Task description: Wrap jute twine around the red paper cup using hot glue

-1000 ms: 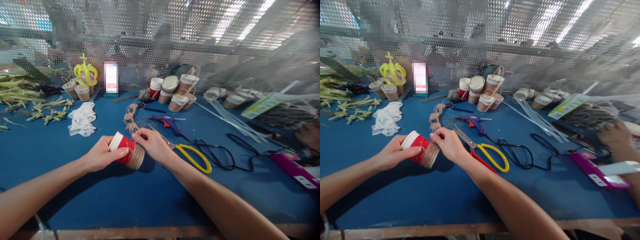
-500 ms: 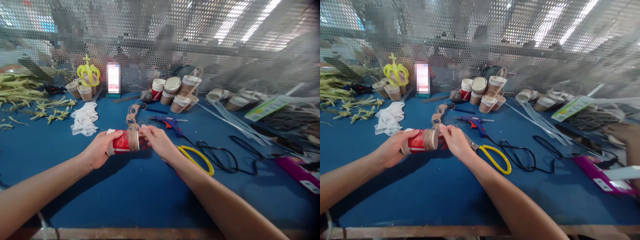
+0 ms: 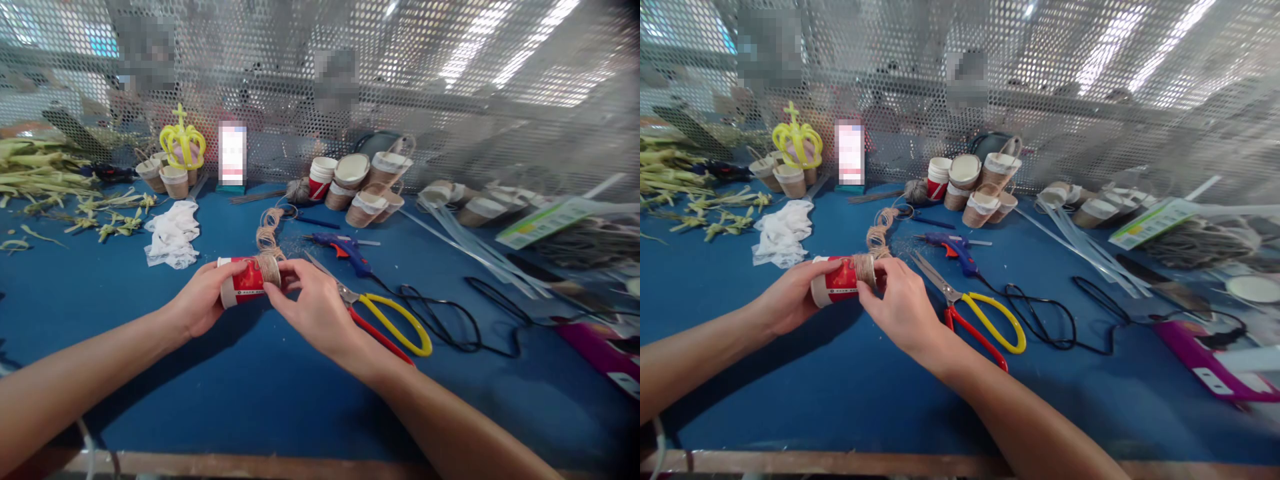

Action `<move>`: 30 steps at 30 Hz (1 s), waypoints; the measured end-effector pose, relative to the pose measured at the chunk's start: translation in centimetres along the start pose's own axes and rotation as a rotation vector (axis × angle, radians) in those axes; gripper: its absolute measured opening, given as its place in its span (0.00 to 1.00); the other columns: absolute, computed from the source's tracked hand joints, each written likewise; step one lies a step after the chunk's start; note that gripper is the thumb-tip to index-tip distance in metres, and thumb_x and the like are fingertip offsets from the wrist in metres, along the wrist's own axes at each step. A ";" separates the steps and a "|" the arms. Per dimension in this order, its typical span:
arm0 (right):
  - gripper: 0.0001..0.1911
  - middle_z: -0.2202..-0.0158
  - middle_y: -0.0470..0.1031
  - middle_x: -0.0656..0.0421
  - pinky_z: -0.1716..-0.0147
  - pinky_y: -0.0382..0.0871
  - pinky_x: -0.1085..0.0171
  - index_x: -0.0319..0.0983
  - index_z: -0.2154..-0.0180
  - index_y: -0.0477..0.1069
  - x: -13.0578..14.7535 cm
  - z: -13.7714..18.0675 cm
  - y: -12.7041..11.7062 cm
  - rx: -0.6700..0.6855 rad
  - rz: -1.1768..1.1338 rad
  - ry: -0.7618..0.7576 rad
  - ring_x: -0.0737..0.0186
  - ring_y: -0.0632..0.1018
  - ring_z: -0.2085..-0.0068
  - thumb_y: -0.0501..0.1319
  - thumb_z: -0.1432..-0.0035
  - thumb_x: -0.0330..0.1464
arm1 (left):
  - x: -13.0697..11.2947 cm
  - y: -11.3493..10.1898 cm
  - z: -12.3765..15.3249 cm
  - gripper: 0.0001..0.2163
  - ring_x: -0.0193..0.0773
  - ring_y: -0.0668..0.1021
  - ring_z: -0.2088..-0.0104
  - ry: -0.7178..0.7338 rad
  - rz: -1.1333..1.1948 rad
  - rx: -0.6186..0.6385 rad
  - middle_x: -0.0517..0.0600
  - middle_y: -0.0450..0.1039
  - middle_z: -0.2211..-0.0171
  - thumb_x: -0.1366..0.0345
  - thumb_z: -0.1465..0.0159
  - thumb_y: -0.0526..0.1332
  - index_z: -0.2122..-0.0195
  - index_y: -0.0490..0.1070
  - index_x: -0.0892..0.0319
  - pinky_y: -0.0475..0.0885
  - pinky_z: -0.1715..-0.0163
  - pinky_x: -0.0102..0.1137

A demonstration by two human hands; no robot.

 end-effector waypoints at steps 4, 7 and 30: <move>0.07 0.72 0.72 0.56 0.70 0.69 0.61 0.37 0.68 0.69 -0.2 0.0 0.1 0.005 0.017 0.018 0.62 0.73 0.71 0.59 0.52 0.31 | 0.0 0.0 0.2 0.05 0.31 0.75 0.78 -0.001 -0.002 -0.031 0.49 0.76 0.77 0.68 0.48 0.62 0.71 0.73 0.65 0.67 0.78 0.23; 0.05 0.73 0.72 0.56 0.70 0.68 0.62 0.37 0.70 0.68 -0.2 0.0 0.1 0.009 0.002 0.029 0.63 0.72 0.72 0.58 0.52 0.30 | -0.2 0.0 0.1 0.05 0.31 0.75 0.78 0.024 -0.012 -0.023 0.49 0.76 0.76 0.69 0.48 0.62 0.71 0.73 0.65 0.68 0.78 0.23; 0.08 0.75 0.68 0.61 0.71 0.63 0.66 0.39 0.74 0.64 -0.1 -0.9 -0.1 0.299 -0.160 -0.021 0.66 0.69 0.73 0.56 0.47 0.35 | -1.1 0.4 -0.7 0.09 0.30 0.74 0.77 0.015 -0.181 0.235 0.49 0.76 0.76 0.65 0.50 0.65 0.71 0.75 0.65 0.67 0.75 0.23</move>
Point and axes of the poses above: each hand's wrist, its own z-axis away from the middle knuckle, its own y-axis out of the palm, x = y × z, the point moved 8 cm from there along -z, towards the middle knuckle
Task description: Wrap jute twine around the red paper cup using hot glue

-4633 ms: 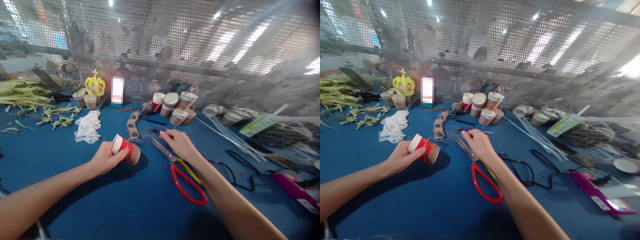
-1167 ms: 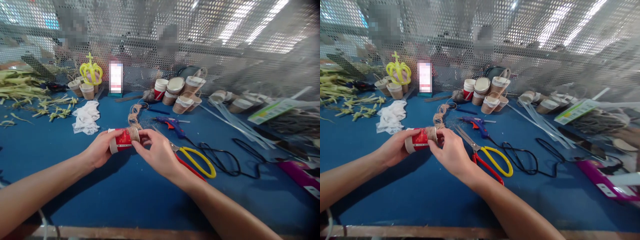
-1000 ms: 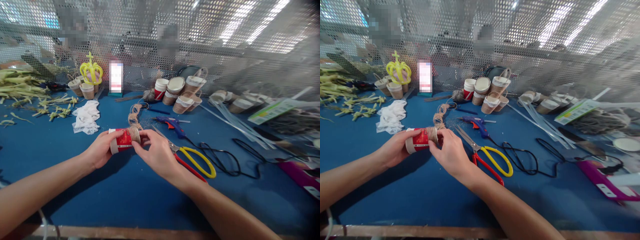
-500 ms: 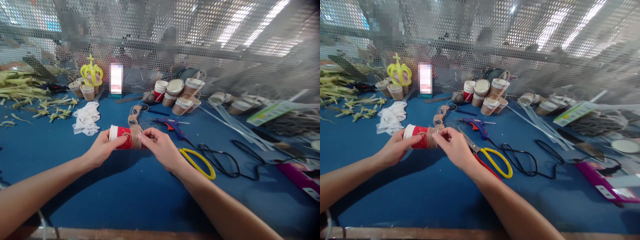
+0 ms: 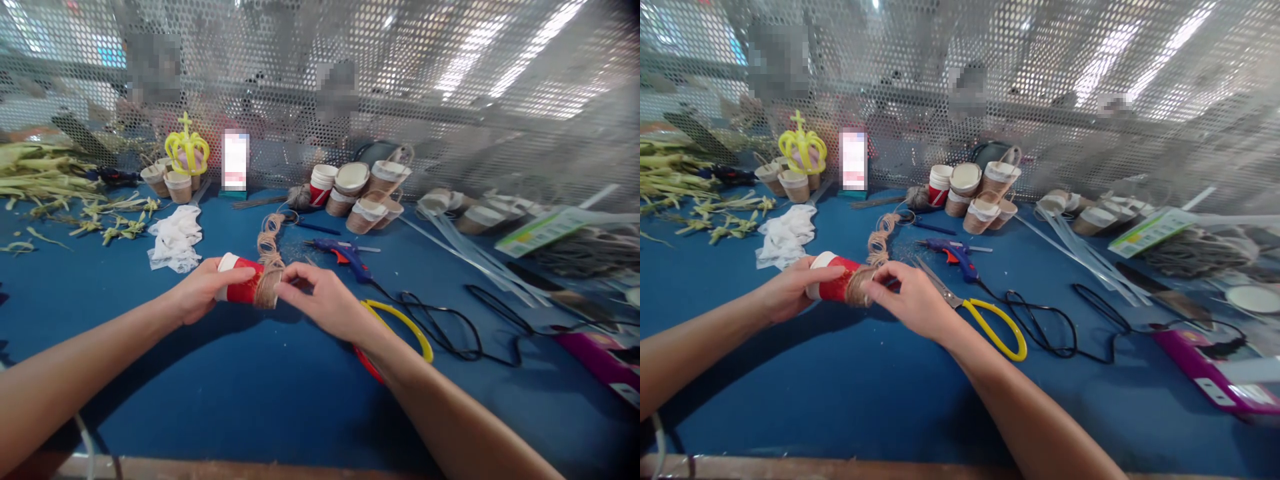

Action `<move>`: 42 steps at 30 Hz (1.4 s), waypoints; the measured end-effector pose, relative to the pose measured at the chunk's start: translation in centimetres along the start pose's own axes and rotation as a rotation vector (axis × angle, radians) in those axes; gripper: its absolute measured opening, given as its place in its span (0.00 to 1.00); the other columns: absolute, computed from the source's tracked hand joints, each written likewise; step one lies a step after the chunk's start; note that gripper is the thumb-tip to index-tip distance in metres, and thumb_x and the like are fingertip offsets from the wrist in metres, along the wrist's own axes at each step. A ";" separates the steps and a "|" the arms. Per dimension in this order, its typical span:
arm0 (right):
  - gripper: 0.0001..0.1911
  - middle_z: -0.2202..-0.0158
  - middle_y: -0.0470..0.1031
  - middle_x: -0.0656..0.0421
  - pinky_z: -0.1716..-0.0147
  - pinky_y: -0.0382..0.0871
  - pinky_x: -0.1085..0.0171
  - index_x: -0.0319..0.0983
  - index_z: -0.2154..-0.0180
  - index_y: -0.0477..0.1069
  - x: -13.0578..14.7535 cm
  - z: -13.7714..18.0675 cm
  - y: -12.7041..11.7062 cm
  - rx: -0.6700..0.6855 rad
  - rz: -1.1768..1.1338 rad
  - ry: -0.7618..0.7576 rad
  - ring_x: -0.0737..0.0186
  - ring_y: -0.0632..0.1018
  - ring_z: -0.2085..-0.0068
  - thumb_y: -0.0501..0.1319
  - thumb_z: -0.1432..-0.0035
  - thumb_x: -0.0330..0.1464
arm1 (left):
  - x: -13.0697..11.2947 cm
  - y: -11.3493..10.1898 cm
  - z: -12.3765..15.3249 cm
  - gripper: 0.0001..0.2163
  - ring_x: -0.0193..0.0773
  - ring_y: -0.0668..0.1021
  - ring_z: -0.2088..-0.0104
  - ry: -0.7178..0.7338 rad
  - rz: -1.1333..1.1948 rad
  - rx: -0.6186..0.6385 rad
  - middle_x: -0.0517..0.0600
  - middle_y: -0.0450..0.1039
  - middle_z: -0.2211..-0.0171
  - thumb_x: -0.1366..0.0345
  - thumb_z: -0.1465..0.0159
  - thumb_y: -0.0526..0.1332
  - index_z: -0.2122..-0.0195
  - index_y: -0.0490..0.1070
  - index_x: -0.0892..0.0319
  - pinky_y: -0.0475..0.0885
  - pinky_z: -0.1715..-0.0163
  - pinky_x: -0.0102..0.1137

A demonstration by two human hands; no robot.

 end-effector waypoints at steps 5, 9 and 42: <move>0.11 0.74 0.69 0.60 0.71 0.66 0.65 0.38 0.72 0.64 -2.9 -0.6 -0.4 -0.080 -0.165 0.188 0.66 0.71 0.72 0.52 0.44 0.39 | -0.1 0.2 0.3 0.05 0.28 0.73 0.77 0.049 -0.064 -0.004 0.46 0.76 0.77 0.67 0.51 0.66 0.73 0.75 0.63 0.66 0.75 0.21; 0.10 0.71 0.71 0.58 0.72 0.66 0.66 0.37 0.67 0.65 -3.1 -0.7 -0.2 -0.064 -0.174 0.183 0.66 0.72 0.70 0.51 0.43 0.37 | -0.2 0.7 0.5 0.05 0.28 0.73 0.75 0.091 -0.174 0.030 0.46 0.76 0.75 0.68 0.50 0.65 0.72 0.75 0.62 0.67 0.72 0.22; 0.12 0.72 0.75 0.57 0.72 0.61 0.66 0.39 0.69 0.70 -4.0 -0.1 -9.3 -0.333 0.759 0.455 0.60 0.74 0.69 0.51 0.44 0.37 | -1.1 0.2 0.8 0.10 0.30 0.71 0.75 0.268 -0.400 -0.104 0.48 0.73 0.74 0.63 0.49 0.62 0.70 0.71 0.64 0.67 0.73 0.24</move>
Point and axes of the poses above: each hand's wrist, its own z-axis away from the middle knuckle, its own y-axis out of the palm, x = y × z, the point moved 8 cm from there along -z, towards the middle knuckle
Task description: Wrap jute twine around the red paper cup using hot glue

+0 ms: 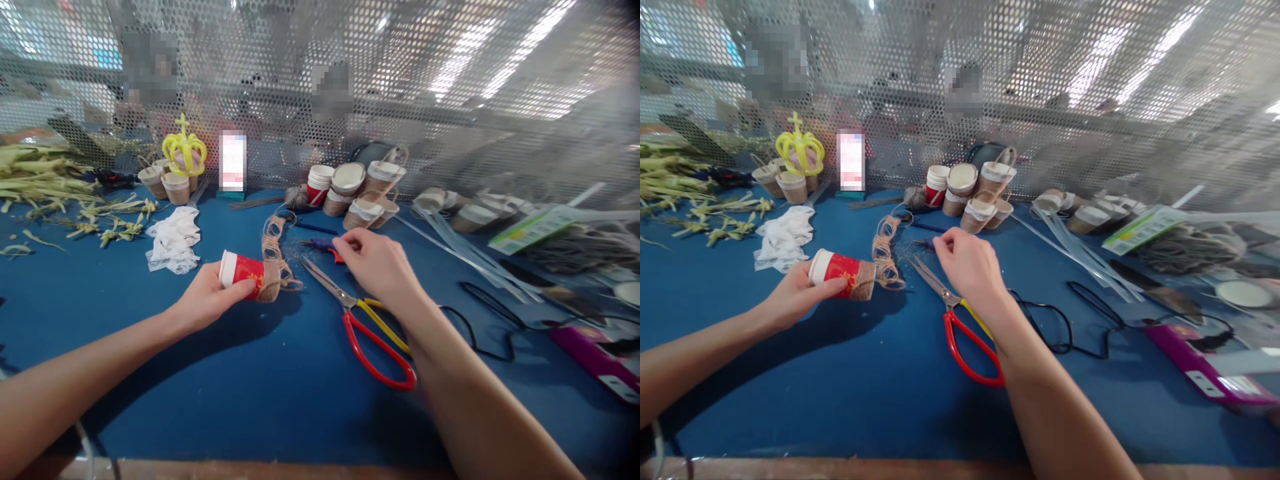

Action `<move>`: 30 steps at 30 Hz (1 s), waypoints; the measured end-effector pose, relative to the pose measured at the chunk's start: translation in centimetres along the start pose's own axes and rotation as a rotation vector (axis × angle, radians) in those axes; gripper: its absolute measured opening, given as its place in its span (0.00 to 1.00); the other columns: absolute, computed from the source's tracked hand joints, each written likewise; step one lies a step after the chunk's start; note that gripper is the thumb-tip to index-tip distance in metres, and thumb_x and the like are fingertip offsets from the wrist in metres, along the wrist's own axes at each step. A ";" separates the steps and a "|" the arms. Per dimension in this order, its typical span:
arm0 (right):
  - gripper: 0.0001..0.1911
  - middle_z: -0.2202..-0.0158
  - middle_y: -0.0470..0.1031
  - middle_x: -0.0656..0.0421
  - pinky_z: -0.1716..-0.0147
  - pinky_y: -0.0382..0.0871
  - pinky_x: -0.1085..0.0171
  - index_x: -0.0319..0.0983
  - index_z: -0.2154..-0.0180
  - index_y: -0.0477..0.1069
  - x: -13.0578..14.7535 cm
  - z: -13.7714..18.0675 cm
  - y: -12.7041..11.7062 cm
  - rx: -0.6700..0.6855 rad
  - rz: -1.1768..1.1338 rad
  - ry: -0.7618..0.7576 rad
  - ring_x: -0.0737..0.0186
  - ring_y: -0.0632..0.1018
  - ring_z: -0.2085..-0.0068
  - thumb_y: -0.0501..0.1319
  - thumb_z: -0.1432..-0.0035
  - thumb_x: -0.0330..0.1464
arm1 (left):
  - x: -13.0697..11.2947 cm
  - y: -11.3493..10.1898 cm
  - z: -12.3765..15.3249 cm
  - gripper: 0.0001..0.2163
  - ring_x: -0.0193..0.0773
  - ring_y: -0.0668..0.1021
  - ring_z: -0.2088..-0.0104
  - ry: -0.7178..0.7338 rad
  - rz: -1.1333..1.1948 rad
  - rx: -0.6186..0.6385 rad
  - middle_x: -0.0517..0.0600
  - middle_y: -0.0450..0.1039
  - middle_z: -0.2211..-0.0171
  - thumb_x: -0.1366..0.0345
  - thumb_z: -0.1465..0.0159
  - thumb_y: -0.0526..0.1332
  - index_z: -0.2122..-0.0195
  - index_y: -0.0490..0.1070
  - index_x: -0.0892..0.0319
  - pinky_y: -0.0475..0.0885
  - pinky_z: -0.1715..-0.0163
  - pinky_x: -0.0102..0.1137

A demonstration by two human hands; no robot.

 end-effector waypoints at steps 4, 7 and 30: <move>0.11 0.68 0.76 0.48 0.69 0.63 0.62 0.34 0.71 0.72 -3.2 -2.3 2.7 0.176 0.146 0.069 0.51 0.75 0.64 0.55 0.47 0.35 | 0.0 1.5 0.7 0.08 0.28 0.67 0.78 -0.014 -0.121 0.136 0.45 0.68 0.78 0.64 0.49 0.60 0.73 0.69 0.64 0.63 0.77 0.23; 0.09 0.65 0.74 0.46 0.66 0.65 0.60 0.31 0.71 0.72 -4.9 -3.3 5.0 0.248 0.159 0.102 0.51 0.75 0.62 0.60 0.50 0.33 | 0.0 2.4 1.1 0.07 0.29 0.66 0.78 -0.016 -0.180 0.243 0.45 0.66 0.78 0.65 0.48 0.58 0.72 0.68 0.64 0.63 0.77 0.24; 0.08 0.70 0.77 0.55 0.73 0.70 0.66 0.36 0.66 0.68 2.8 6.0 2.1 0.612 -1.072 -0.044 0.64 0.77 0.72 0.58 0.49 0.32 | -1.2 1.2 0.3 0.08 0.33 0.70 0.78 -0.035 -0.411 0.357 0.46 0.71 0.77 0.67 0.49 0.57 0.69 0.72 0.63 0.62 0.79 0.24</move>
Point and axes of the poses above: each hand's wrist, its own z-axis away from the middle knuckle, its own y-axis out of the palm, x = y × z, the point moved 8 cm from there along -z, towards the middle knuckle
